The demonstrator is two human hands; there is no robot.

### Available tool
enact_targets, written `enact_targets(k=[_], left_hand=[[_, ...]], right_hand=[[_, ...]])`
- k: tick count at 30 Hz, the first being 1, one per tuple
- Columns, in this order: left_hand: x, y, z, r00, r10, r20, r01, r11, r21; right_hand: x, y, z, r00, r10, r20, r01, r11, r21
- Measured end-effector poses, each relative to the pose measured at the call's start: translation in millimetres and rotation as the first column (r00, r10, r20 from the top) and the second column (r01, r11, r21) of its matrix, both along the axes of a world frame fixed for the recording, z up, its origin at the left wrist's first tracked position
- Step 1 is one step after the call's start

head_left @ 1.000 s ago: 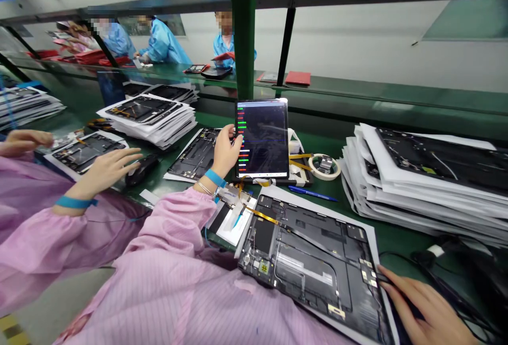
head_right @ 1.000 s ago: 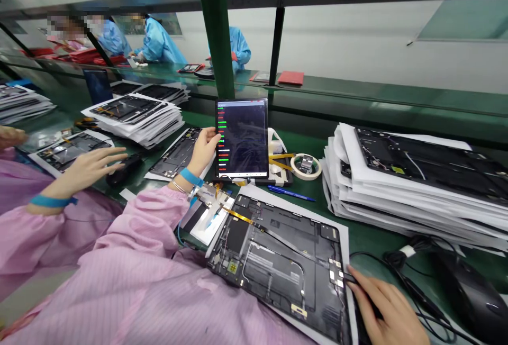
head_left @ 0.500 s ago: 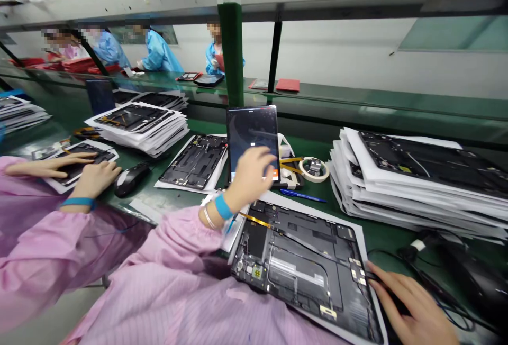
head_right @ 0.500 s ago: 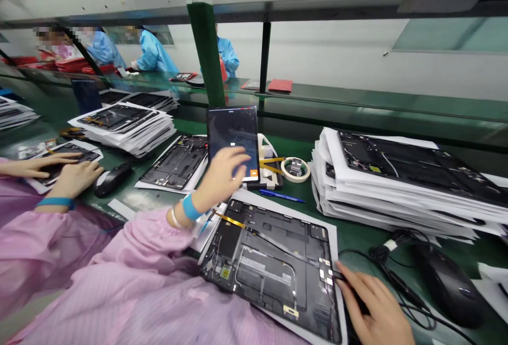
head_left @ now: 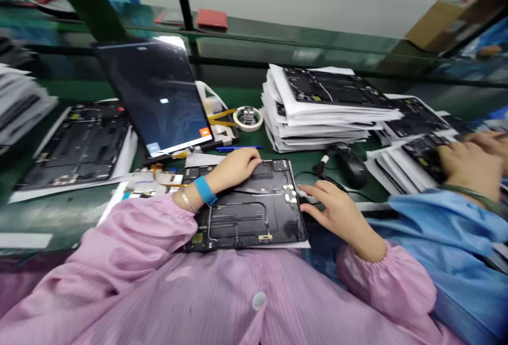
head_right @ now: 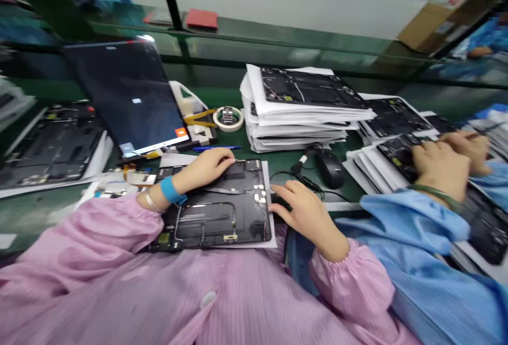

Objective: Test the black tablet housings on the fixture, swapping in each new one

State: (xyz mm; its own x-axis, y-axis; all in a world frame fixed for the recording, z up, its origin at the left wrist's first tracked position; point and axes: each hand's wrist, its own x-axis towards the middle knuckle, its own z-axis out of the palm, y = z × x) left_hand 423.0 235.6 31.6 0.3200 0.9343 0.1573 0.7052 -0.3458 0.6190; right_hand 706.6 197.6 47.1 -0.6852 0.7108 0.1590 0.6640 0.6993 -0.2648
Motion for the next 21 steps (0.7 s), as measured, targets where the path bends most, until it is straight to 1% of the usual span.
enact_targets(k=[1, 3, 5, 6, 8, 10, 12, 14, 16, 17, 19, 20, 21], left_hand=[[-2, 0, -0.7, 0.999, 0.005, 0.039, -0.003, 0.999, -0.037], [-5, 1, -2.5, 0.998, 0.019, 0.054, -0.015, 0.997, -0.075], [-6, 1, -5.8, 0.999, 0.031, 0.030, -0.027, 0.994, -0.107], [-6, 2, -7.8, 0.999, 0.033, 0.020, -0.030, 0.991, -0.128], [-7, 3, -11.8, 0.999, 0.032, 0.011, -0.030, 0.986, -0.163], [-7, 4, -14.4, 0.999, 0.032, 0.012, -0.029, 0.985, -0.172], [-7, 4, -15.5, 0.999, 0.030, 0.015, -0.028, 0.986, -0.165], [-7, 4, -15.2, 1.000, 0.027, 0.015, -0.025, 0.987, -0.161], [-7, 3, -14.4, 1.000, 0.025, 0.013, -0.022, 0.986, -0.168], [-7, 3, -13.9, 1.000, 0.027, 0.010, -0.025, 0.985, -0.173], [-7, 3, -13.0, 0.999, 0.036, 0.006, -0.034, 0.984, -0.177], [-6, 3, -12.7, 0.999, 0.039, 0.006, -0.037, 0.983, -0.177], [-6, 3, -12.6, 0.999, 0.039, 0.007, -0.038, 0.984, -0.176]], right_hand=[[3, -3, 4.3, 1.000, 0.003, -0.009, -0.003, 0.998, -0.058], [9, -10, 10.1, 0.999, -0.001, -0.034, -0.007, 0.975, -0.220], [12, -20, 10.5, 0.998, -0.059, -0.035, 0.044, 0.940, -0.337], [12, -26, 8.4, 0.995, -0.100, -0.017, 0.088, 0.931, -0.353], [10, -35, 0.2, 0.990, -0.138, 0.036, 0.143, 0.939, -0.312], [8, -42, -11.3, 0.991, -0.108, 0.078, 0.124, 0.964, -0.236], [10, -47, -22.1, 0.994, -0.081, 0.072, 0.091, 0.985, -0.147], [15, -49, -28.1, 0.998, -0.059, -0.008, 0.058, 0.993, -0.103], [23, -51, -27.3, 0.985, -0.064, -0.158, 0.043, 0.990, -0.136], [26, -51, -24.8, 0.965, -0.088, -0.246, 0.045, 0.984, -0.173], [29, -50, -17.7, 0.896, -0.190, -0.402, 0.082, 0.959, -0.270], [26, -48, -14.4, 0.848, -0.268, -0.458, 0.118, 0.937, -0.329], [22, -46, -11.9, 0.799, -0.353, -0.488, 0.152, 0.902, -0.404]])
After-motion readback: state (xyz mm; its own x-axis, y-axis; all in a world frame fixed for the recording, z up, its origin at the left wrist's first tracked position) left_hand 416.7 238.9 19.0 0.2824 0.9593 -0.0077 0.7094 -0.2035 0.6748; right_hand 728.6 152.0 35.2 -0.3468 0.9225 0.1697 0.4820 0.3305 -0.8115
